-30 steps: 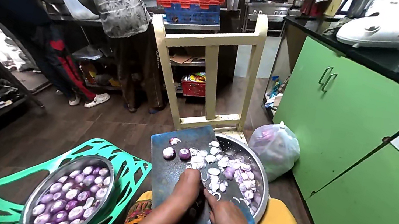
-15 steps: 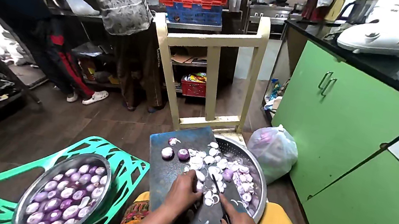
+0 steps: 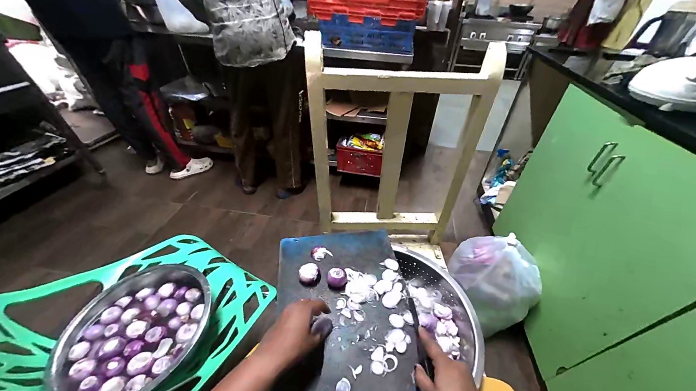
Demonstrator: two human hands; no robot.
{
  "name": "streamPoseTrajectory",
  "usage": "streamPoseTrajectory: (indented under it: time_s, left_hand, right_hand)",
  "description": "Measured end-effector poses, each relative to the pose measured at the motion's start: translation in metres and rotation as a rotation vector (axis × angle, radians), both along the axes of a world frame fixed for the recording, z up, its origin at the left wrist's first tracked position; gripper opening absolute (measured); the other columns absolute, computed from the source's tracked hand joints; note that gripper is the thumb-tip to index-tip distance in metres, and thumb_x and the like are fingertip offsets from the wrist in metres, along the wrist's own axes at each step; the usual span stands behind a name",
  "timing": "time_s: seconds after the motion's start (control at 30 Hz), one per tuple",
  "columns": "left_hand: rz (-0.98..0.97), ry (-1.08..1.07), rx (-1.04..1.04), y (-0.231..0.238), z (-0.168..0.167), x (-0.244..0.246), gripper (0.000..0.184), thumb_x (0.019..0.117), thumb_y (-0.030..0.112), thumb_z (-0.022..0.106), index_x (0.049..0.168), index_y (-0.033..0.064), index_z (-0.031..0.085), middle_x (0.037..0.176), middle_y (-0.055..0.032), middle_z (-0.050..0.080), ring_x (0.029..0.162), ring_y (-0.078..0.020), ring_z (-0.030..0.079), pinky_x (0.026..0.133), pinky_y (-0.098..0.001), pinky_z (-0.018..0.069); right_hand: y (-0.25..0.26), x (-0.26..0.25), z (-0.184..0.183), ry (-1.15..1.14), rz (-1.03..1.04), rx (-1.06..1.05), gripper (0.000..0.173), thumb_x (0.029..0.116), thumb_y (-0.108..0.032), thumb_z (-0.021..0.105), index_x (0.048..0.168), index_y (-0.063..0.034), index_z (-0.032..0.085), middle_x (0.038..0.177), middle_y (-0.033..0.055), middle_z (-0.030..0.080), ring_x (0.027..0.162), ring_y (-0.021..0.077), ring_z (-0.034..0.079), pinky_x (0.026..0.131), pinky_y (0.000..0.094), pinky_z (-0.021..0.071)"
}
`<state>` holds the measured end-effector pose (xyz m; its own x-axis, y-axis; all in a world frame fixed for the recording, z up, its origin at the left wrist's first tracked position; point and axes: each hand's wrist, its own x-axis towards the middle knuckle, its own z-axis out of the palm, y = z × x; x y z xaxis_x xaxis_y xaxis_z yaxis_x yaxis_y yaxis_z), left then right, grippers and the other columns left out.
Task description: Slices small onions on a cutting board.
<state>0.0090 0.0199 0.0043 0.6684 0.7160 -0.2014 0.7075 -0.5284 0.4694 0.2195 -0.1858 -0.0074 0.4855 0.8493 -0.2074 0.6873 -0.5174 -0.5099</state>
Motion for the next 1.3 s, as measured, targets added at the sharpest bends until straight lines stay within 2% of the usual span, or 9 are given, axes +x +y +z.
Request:
streamPoseTrajectory:
  time_s: [0.23, 0.53, 0.7, 0.77, 0.83, 0.93, 1.07, 1.17, 1.3]
  left_hand:
    - [0.137, -0.023, -0.009, -0.005, -0.009, 0.002, 0.024, 0.0939, 0.022, 0.076, 0.113, 0.0061, 0.074, 0.103, -0.0116, 0.075, 0.098, -0.0270, 0.073, 0.095, -0.0506, 0.0577]
    - [-0.011, -0.099, -0.006, -0.019, -0.015, 0.025, 0.020, 0.0954, 0.022, 0.074, 0.109, 0.0069, 0.076, 0.104, -0.0112, 0.076, 0.099, -0.0260, 0.073, 0.095, -0.0500, 0.0579]
    - [0.006, -0.013, 0.003, -0.021, -0.010, 0.039, 0.020, 0.0951, 0.022, 0.073, 0.110, 0.0083, 0.075, 0.104, -0.0136, 0.075, 0.100, -0.0317, 0.073, 0.093, -0.0560, 0.0578]
    - [0.026, -0.011, 0.009, -0.019, -0.008, 0.036, 0.022, 0.0940, 0.023, 0.075, 0.110, 0.0075, 0.075, 0.102, -0.0135, 0.075, 0.098, -0.0317, 0.073, 0.091, -0.0566, 0.0583]
    - [0.038, 0.000, 0.008, -0.020, -0.005, 0.032, 0.021, 0.0941, 0.019, 0.074, 0.110, 0.0061, 0.075, 0.102, -0.0145, 0.075, 0.098, -0.0329, 0.073, 0.091, -0.0575, 0.0578]
    - [0.046, 0.017, 0.030, -0.021, -0.004, 0.026, 0.020, 0.0939, 0.020, 0.074, 0.110, 0.0074, 0.075, 0.103, -0.0134, 0.075, 0.098, -0.0323, 0.072, 0.091, -0.0565, 0.0580]
    - [0.045, 0.016, 0.008, -0.023, -0.002, 0.020, 0.024, 0.0947, 0.025, 0.075, 0.110, 0.0063, 0.075, 0.103, -0.0125, 0.076, 0.098, -0.0297, 0.073, 0.092, -0.0535, 0.0582]
    - [0.058, 0.005, -0.004, -0.023, -0.003, 0.017, 0.025, 0.0943, 0.027, 0.076, 0.110, 0.0067, 0.075, 0.103, -0.0111, 0.076, 0.097, -0.0273, 0.073, 0.093, -0.0513, 0.0581]
    - [0.053, 0.004, -0.011, -0.025, -0.003, 0.021, 0.027, 0.0956, 0.029, 0.074, 0.110, 0.0054, 0.075, 0.104, -0.0129, 0.075, 0.101, -0.0292, 0.072, 0.096, -0.0533, 0.0573]
  right_hand:
    - [0.050, -0.047, 0.005, 0.107, 0.315, -0.073, 0.063, 0.1012, -0.027, 0.056, 0.161, -0.0331, 0.038, 0.108, 0.0173, 0.073, 0.099, 0.0362, 0.071, 0.090, 0.0575, 0.0556]
    - [0.006, -0.011, 0.000, -0.061, 0.036, -0.017, 0.065, 0.1009, -0.027, 0.057, 0.162, -0.0271, 0.036, 0.094, 0.0159, 0.074, 0.087, 0.0346, 0.072, 0.084, 0.0552, 0.0574]
    - [-0.057, -0.042, 0.004, 0.137, 0.425, 0.021, 0.062, 0.1008, -0.028, 0.059, 0.160, -0.0308, 0.040, 0.090, 0.0171, 0.073, 0.079, 0.0361, 0.072, 0.075, 0.0586, 0.0575]
    - [-0.070, -0.042, -0.005, 0.203, 0.573, 0.010, 0.059, 0.1030, -0.029, 0.060, 0.159, -0.0335, 0.042, 0.093, 0.0168, 0.074, 0.083, 0.0366, 0.072, 0.078, 0.0600, 0.0571]
    - [-0.074, -0.038, -0.015, 0.178, 0.524, -0.001, 0.057, 0.1032, -0.031, 0.059, 0.157, -0.0363, 0.043, 0.099, 0.0165, 0.075, 0.088, 0.0367, 0.072, 0.082, 0.0603, 0.0568]
    - [-0.071, -0.020, -0.015, 0.084, 0.246, -0.018, 0.058, 0.1007, -0.030, 0.058, 0.157, -0.0381, 0.045, 0.105, 0.0143, 0.075, 0.093, 0.0343, 0.073, 0.086, 0.0587, 0.0570]
    - [-0.070, 0.010, -0.009, -0.035, -0.002, -0.003, 0.058, 0.1008, -0.028, 0.059, 0.157, -0.0315, 0.046, 0.092, 0.0159, 0.074, 0.083, 0.0343, 0.071, 0.080, 0.0555, 0.0569]
    - [-0.067, 0.005, 0.000, 0.011, 0.054, 0.043, 0.058, 0.1011, -0.029, 0.058, 0.158, -0.0313, 0.045, 0.094, 0.0147, 0.074, 0.082, 0.0329, 0.071, 0.080, 0.0544, 0.0572]
    - [-0.046, -0.020, 0.001, 0.100, 0.239, -0.036, 0.059, 0.1023, -0.033, 0.057, 0.159, -0.0356, 0.041, 0.109, 0.0163, 0.074, 0.097, 0.0353, 0.071, 0.090, 0.0569, 0.0553]
